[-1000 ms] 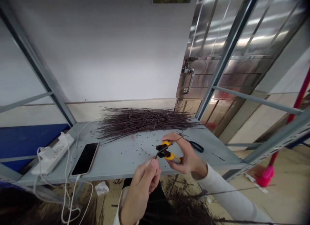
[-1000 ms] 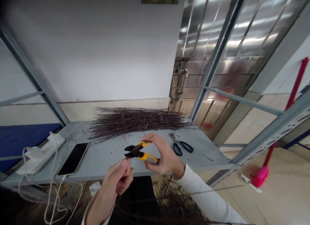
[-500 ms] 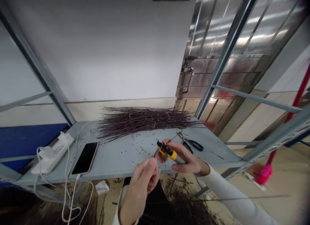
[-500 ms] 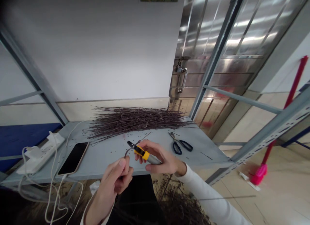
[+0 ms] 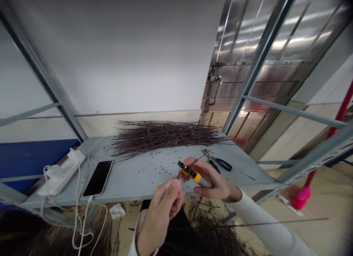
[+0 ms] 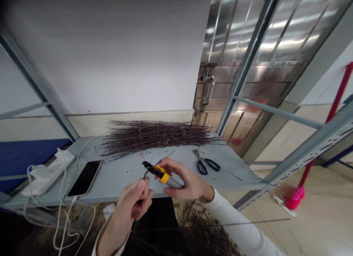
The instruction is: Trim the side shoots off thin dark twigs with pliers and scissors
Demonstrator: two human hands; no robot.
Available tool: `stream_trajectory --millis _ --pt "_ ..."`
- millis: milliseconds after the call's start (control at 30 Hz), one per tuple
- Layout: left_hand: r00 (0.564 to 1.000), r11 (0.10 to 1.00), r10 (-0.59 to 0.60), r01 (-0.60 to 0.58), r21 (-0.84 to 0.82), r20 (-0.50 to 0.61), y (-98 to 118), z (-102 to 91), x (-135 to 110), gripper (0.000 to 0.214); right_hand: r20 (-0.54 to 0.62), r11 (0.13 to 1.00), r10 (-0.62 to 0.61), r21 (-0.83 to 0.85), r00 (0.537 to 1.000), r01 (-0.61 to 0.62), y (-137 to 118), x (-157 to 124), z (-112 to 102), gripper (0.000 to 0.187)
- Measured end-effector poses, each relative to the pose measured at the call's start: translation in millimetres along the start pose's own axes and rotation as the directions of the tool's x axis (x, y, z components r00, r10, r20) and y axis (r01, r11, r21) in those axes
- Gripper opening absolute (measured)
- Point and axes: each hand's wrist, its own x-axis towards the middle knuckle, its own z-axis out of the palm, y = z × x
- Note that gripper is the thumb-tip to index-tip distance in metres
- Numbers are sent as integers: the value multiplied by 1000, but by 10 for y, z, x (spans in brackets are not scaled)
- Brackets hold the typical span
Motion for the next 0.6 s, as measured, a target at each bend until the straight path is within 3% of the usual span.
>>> stream_trajectory --millis 267,433,600 --pt "999 999 -38 38 7 6 37 -11 13 53 -20 998 45 -51 999 -46 -84 48 -13 38" --pt "998 998 -55 55 17 -28 38 -3 23 54 -94 960 50 -271 994 -74 -132 45 -7 41" --pt "995 997 -57 61 44 -85 58 18 13 54 -130 866 -33 -498 991 -36 -194 79 -6 48"
